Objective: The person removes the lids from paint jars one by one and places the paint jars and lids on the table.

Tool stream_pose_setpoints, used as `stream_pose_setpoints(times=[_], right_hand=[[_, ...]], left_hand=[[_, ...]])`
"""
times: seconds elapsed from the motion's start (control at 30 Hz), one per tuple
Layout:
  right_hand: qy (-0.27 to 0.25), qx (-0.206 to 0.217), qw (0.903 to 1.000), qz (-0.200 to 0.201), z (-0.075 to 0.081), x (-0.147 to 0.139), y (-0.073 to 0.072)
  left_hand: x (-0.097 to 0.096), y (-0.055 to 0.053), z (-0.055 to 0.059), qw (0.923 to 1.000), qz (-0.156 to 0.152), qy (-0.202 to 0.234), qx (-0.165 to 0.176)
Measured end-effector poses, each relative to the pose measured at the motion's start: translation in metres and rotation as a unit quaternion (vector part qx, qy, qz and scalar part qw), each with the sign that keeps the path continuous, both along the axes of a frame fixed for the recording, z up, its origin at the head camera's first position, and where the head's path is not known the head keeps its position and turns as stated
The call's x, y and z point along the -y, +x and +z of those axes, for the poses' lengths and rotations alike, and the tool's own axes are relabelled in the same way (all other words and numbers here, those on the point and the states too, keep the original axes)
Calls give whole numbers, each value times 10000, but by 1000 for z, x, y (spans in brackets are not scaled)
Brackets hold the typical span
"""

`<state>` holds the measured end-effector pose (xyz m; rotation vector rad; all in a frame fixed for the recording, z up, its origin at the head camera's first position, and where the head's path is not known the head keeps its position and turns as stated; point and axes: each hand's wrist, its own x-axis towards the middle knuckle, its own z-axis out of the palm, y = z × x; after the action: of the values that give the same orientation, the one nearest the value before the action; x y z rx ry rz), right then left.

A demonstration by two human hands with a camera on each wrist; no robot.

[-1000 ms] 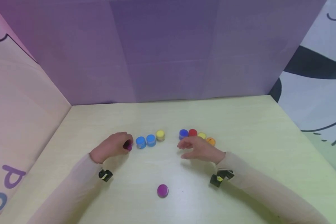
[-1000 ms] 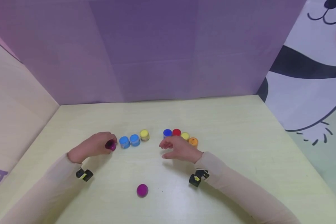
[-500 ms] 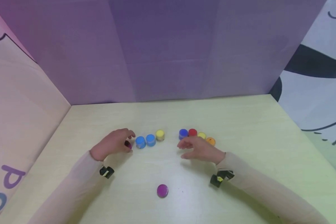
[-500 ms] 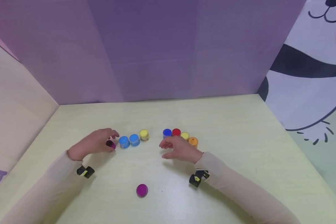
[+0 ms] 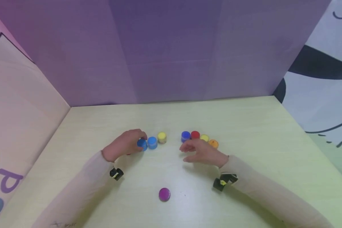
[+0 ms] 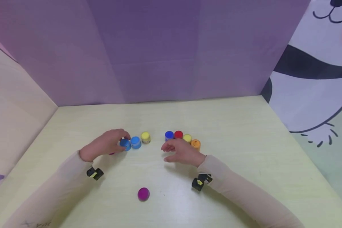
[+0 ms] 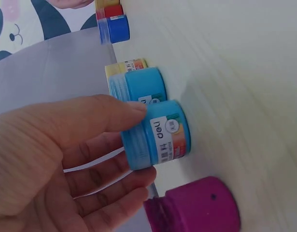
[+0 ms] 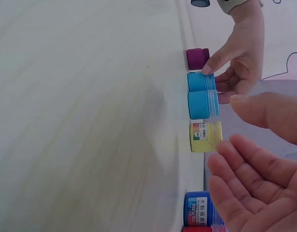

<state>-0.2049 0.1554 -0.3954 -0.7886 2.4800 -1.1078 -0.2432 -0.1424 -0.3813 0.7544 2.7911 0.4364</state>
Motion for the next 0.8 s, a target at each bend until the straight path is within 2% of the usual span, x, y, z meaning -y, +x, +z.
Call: stream_pose_setpoints(times=[0.3, 0.43, 0.63, 0.8], right_hand=[[34, 55, 10000, -7, -1, -1, -1], [28, 90, 10000, 9, -3, -1, -2], [71, 54, 9999, 115, -3, 1, -2], [307, 36, 9994, 129, -4, 5, -3]], left_hand=[[-1, 4, 5, 9989, -336, -157, -273], [-6, 13, 13, 9975, -592, -112, -369], [-26, 28, 18, 9920, -1125, 6, -576], [-50, 37, 18, 9844, -1635, -161, -635]])
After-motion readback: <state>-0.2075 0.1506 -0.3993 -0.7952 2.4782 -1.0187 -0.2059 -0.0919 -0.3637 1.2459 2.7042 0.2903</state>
